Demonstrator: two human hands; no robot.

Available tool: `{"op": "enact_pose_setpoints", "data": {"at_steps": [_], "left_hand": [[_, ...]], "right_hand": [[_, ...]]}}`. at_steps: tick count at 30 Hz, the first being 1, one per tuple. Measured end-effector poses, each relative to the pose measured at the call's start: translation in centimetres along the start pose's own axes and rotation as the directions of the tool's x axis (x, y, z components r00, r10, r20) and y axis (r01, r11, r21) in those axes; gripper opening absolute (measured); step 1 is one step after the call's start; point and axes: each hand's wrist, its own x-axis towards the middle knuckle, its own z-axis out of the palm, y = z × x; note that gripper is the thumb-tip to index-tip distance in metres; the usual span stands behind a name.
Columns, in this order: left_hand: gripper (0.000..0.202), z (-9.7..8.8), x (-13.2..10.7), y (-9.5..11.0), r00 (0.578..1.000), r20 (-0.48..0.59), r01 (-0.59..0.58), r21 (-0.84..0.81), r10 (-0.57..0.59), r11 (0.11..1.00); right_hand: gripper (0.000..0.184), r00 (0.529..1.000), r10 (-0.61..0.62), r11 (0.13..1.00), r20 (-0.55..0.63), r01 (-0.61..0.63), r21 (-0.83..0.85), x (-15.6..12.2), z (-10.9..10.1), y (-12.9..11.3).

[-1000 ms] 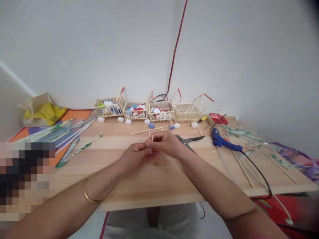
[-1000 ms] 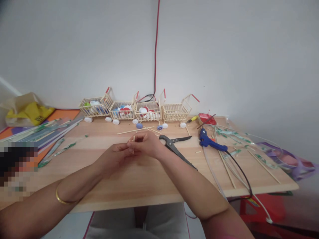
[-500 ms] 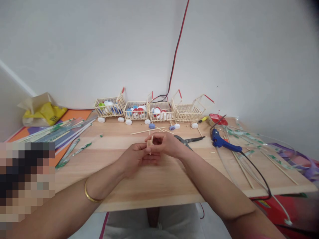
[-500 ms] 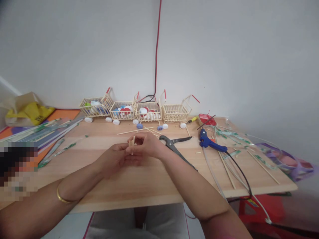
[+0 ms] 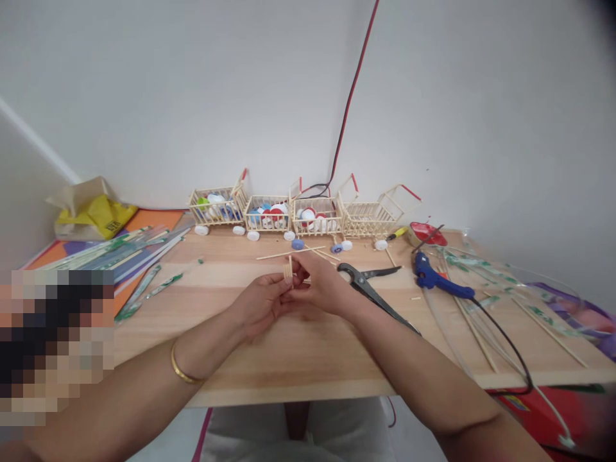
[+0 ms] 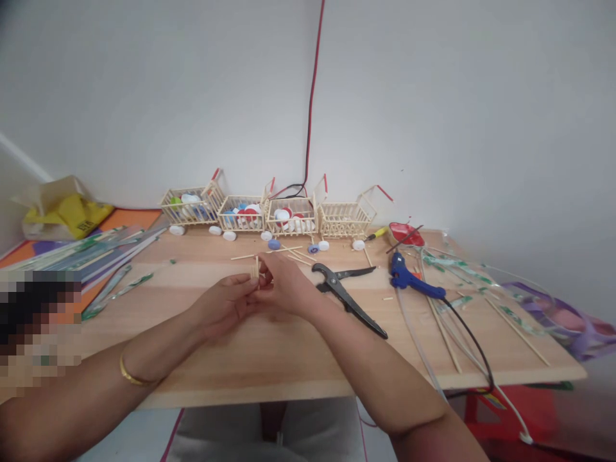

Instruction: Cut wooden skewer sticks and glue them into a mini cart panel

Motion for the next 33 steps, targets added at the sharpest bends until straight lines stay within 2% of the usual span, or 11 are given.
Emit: {"op": "enact_pose_setpoints", "data": {"at_steps": [3,6,8,10,14,17,20,23,25,29,33], "left_hand": [[0.013,-0.1,0.0,0.1,1.0,0.025,-0.01,-0.024,0.011,1.0],[0.015,-0.1,0.0,0.2,0.999,0.052,0.006,-0.031,-0.004,0.999],[0.017,-0.2,-0.1,0.2,0.997,0.071,0.021,-0.012,-0.02,1.0],[0.019,-0.2,-0.1,0.0,0.997,0.078,0.016,0.028,-0.018,0.999],[0.023,-0.4,0.0,-0.4,0.995,0.082,-0.072,0.233,0.054,0.97],[0.025,-0.5,0.0,0.0,0.977,0.12,-0.212,0.509,0.176,0.834],[0.027,-0.3,-0.3,0.6,0.944,0.178,-0.323,0.665,0.277,0.673],[0.024,-0.2,-0.5,1.1,0.9,0.237,-0.421,0.693,0.366,0.585],[0.023,-0.2,-0.5,1.3,0.887,0.254,-0.445,0.695,0.387,0.565],[0.025,-0.4,-0.3,1.4,0.888,0.27,-0.448,0.685,0.371,0.574],[0.042,-0.5,-0.4,1.1,0.874,0.212,-0.437,0.737,0.438,0.516]], "right_hand": [[0.053,0.995,0.073,0.973,0.072,-0.086,0.213,0.0,-0.7,0.3],[0.038,0.983,0.166,0.918,0.077,-0.183,0.351,0.0,-1.3,0.4],[0.027,0.975,0.205,0.895,0.091,-0.224,0.385,0.0,-1.4,0.3],[0.025,0.97,0.218,0.884,0.108,-0.243,0.401,0.0,-1.3,0.2],[0.026,0.967,0.224,0.824,0.119,-0.253,0.508,-0.1,-0.6,0.0],[0.028,0.971,0.215,0.781,0.101,-0.233,0.58,-0.2,-0.4,-0.3],[0.024,0.99,0.138,0.875,-0.017,-0.114,0.47,-0.3,-0.8,-0.8],[0.018,0.996,0.022,0.966,-0.091,0.002,0.257,-0.5,-1.3,-1.5],[0.016,0.996,-0.023,0.983,-0.091,0.039,0.178,-0.6,-1.6,-1.8],[0.016,0.993,-0.048,0.99,-0.109,0.062,0.125,-0.6,-1.6,-2.2],[0.015,0.991,-0.006,0.991,-0.134,0.024,0.13,-1.3,-1.1,-1.6]]}}
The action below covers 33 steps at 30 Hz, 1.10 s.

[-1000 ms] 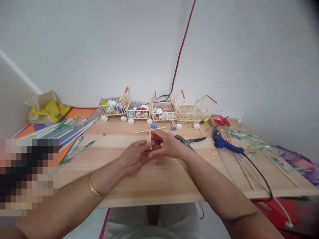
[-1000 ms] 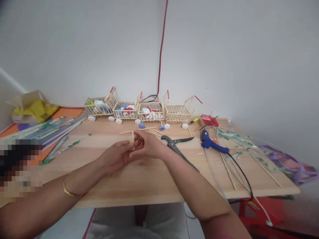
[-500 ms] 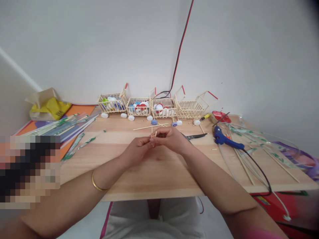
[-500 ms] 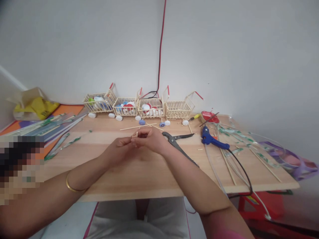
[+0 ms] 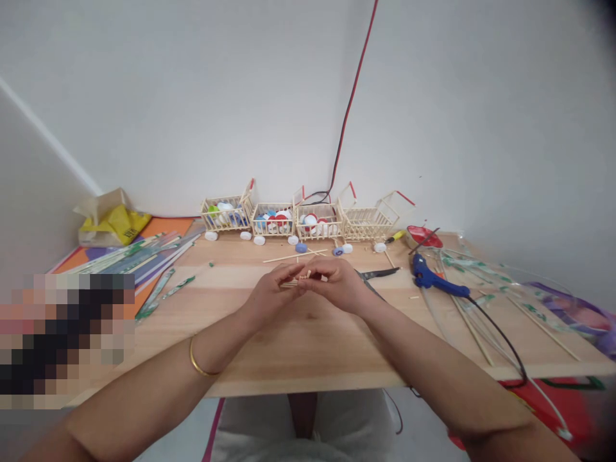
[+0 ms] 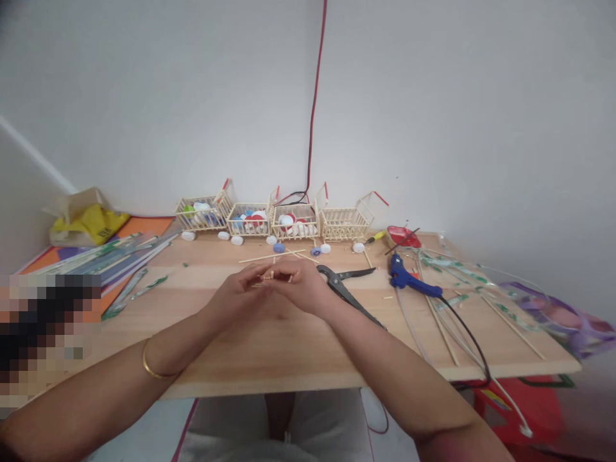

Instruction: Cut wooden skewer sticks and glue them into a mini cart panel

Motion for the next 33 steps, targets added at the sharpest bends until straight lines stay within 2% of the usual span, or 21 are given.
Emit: {"op": "enact_pose_setpoints", "data": {"at_steps": [3,8,10,14,17,20,27,33], "left_hand": [[0.046,0.3,-0.5,0.1,0.998,-0.044,0.054,0.128,-0.049,0.99],[0.025,0.9,-1.1,0.4,0.999,0.026,0.013,0.252,-0.02,0.968],[0.023,1.1,-1.2,0.5,0.999,0.033,0.009,0.26,-0.018,0.966],[0.028,1.1,-1.0,-0.1,0.998,0.044,0.033,0.267,-0.047,0.963],[0.039,1.1,-0.8,-0.8,0.995,0.031,0.081,0.326,-0.097,0.942],[0.038,1.2,-0.7,-1.0,0.994,0.049,0.078,0.36,-0.102,0.93],[0.026,1.4,-0.7,-0.6,0.991,0.105,0.031,0.441,-0.086,0.897],[0.018,1.4,-0.8,-0.2,0.989,0.133,0.001,0.454,-0.068,0.891]], "right_hand": [[0.017,0.999,0.042,0.999,-0.03,-0.041,0.02,-1.2,0.4,1.0],[0.02,0.996,0.084,0.995,-0.037,-0.082,0.055,-2.3,1.2,2.0],[0.02,0.994,0.101,0.993,-0.033,-0.099,0.06,-2.4,1.4,2.0],[0.017,0.995,0.099,0.992,-0.033,-0.096,0.083,-2.4,1.7,2.4],[0.015,0.996,0.089,0.993,0.015,-0.09,0.072,-2.6,2.0,3.1],[0.014,0.995,0.091,0.994,0.049,-0.093,0.055,-2.8,2.0,3.6],[0.01,0.998,0.009,1.0,0.064,-0.008,-0.023,-3.2,1.9,3.5],[0.009,0.996,-0.054,0.983,0.072,0.066,-0.173,-3.2,2.0,3.1]]}}
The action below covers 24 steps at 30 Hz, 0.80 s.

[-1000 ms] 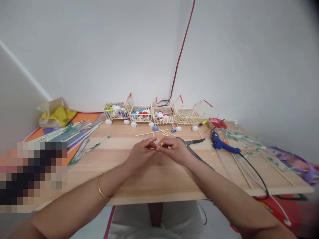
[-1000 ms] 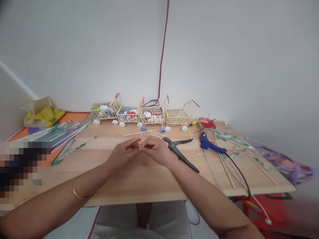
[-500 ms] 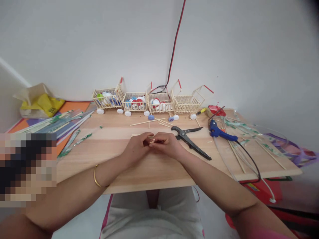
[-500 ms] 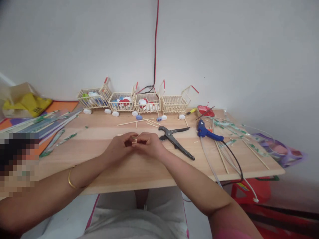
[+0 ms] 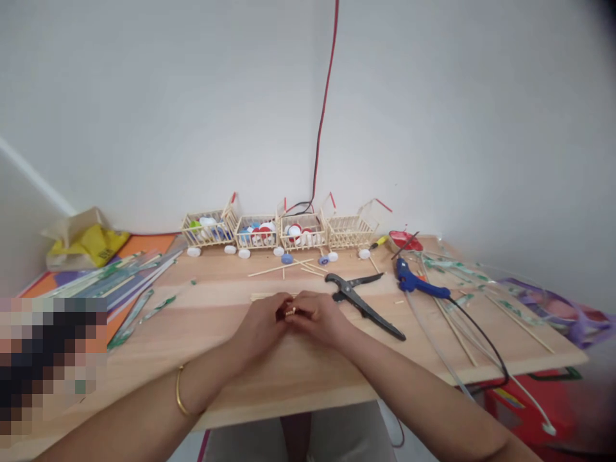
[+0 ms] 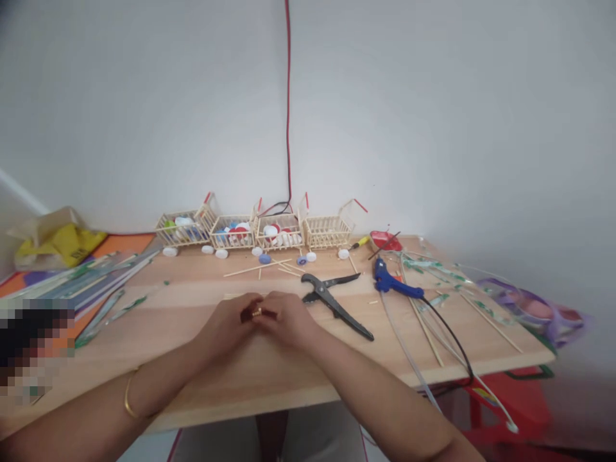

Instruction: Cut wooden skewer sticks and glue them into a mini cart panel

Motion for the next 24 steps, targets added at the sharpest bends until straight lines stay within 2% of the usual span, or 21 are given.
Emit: {"op": "enact_pose_setpoints", "data": {"at_steps": [8,13,18,24], "left_hand": [[0.012,0.05,-0.09,0.3,1.0,-0.02,-0.016,0.063,0.018,0.998],[0.013,0.09,-0.11,0.11,0.999,-0.022,-0.029,0.083,0.031,0.996],[0.02,0.04,-0.12,0.05,0.999,-0.03,-0.036,0.029,0.037,0.999],[0.036,0.24,0.32,-0.63,1.0,-0.026,0.003,-0.204,-0.008,0.979]], "right_hand": [[0.008,1.0,-0.014,0.994,0.01,0.015,-0.111,0.18,0.0,-0.56],[0.008,0.999,-0.045,0.993,0.022,0.047,-0.11,0.2,-0.13,-0.64],[0.009,1.0,-0.024,1.0,-0.005,0.024,-0.021,0.2,-0.16,-0.2],[0.017,0.994,0.082,0.974,-0.071,-0.065,0.219,0.19,-0.33,0.1]]}}
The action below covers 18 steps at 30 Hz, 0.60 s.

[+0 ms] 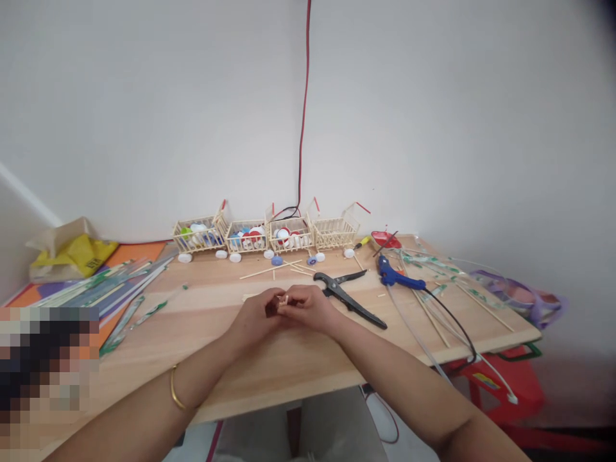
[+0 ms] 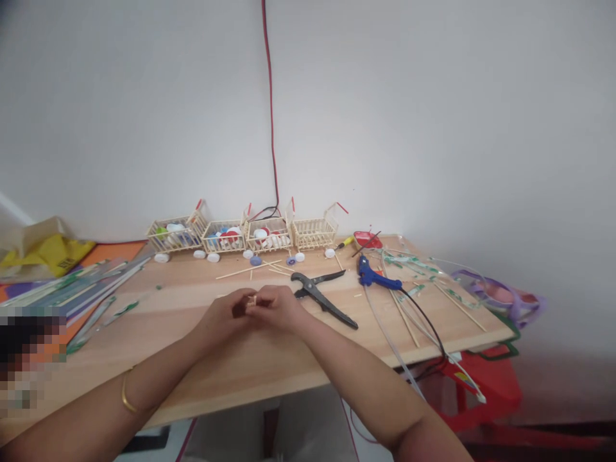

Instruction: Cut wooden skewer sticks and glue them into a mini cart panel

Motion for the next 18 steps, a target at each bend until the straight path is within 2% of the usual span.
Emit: {"op": "enact_pose_setpoints", "data": {"at_steps": [4,7,12,15,18], "left_hand": [[0.044,0.3,0.3,-0.6,0.996,0.076,0.061,-0.306,-0.04,0.95],[0.043,0.5,0.3,-0.4,0.989,0.125,0.124,-0.458,-0.074,0.88],[0.032,0.5,0.2,0.4,0.971,0.172,0.232,-0.543,-0.164,0.807],[0.029,0.6,0.1,0.4,0.954,0.206,0.301,-0.61,-0.22,0.733],[0.029,0.7,-0.1,0.4,0.941,0.194,0.335,-0.627,-0.276,0.703]], "right_hand": [[0.022,0.994,0.11,0.985,-0.023,-0.106,0.133,0.2,-0.2,-0.3],[0.024,0.984,0.164,0.972,-0.073,-0.149,0.18,0.4,-0.2,-0.2],[0.025,0.977,0.188,0.967,-0.098,-0.167,0.193,0.6,0.0,0.2],[0.024,0.975,0.192,0.965,-0.115,-0.166,0.205,0.7,0.1,0.0],[0.024,0.97,0.223,0.942,-0.094,-0.19,0.278,0.7,0.1,-0.6]]}}
